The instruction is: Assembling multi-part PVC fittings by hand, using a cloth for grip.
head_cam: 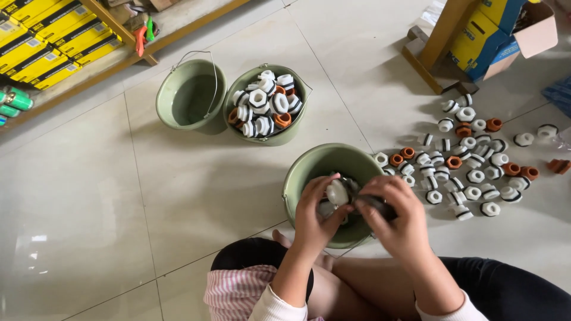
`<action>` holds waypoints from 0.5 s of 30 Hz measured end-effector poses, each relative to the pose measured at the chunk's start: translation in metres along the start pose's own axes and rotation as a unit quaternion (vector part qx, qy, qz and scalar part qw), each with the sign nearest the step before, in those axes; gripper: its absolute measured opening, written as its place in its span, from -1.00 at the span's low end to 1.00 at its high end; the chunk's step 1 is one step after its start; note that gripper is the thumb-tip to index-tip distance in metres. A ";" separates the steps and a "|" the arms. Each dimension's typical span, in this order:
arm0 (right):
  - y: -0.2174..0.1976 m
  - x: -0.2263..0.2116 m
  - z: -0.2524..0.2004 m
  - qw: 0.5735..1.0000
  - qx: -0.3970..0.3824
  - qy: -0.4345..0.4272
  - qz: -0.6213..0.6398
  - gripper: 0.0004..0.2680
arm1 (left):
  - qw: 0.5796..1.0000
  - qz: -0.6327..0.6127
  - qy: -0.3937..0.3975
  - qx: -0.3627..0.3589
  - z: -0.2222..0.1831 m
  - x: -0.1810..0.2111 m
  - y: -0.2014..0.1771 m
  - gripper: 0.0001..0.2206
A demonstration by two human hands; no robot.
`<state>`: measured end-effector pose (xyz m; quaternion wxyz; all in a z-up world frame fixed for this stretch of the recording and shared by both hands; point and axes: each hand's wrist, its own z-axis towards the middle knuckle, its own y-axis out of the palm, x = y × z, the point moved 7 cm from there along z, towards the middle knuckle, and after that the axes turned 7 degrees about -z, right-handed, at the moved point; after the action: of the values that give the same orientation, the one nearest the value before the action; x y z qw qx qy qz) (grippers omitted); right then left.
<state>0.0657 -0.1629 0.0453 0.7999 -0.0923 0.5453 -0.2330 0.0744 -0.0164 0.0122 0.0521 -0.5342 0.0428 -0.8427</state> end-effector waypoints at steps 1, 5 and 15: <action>0.005 -0.005 -0.002 0.999 -0.003 -0.033 -0.028 -0.93 | 1.000 0.024 0.009 -0.008 0.001 0.003 -0.001 -0.56; 0.010 0.007 -0.004 0.997 0.033 -0.065 -0.027 -0.93 | 0.994 0.082 0.048 -0.058 0.000 0.015 0.006 -0.56; 0.004 0.027 -0.006 0.988 -0.022 0.149 0.028 -0.96 | 0.986 0.156 0.067 0.003 -0.005 0.013 0.001 -0.58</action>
<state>0.0688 -0.1713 0.0192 0.7136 -0.0590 0.6657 -0.2099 0.0640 -0.0190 0.0219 0.1816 -0.4636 0.1262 -0.8580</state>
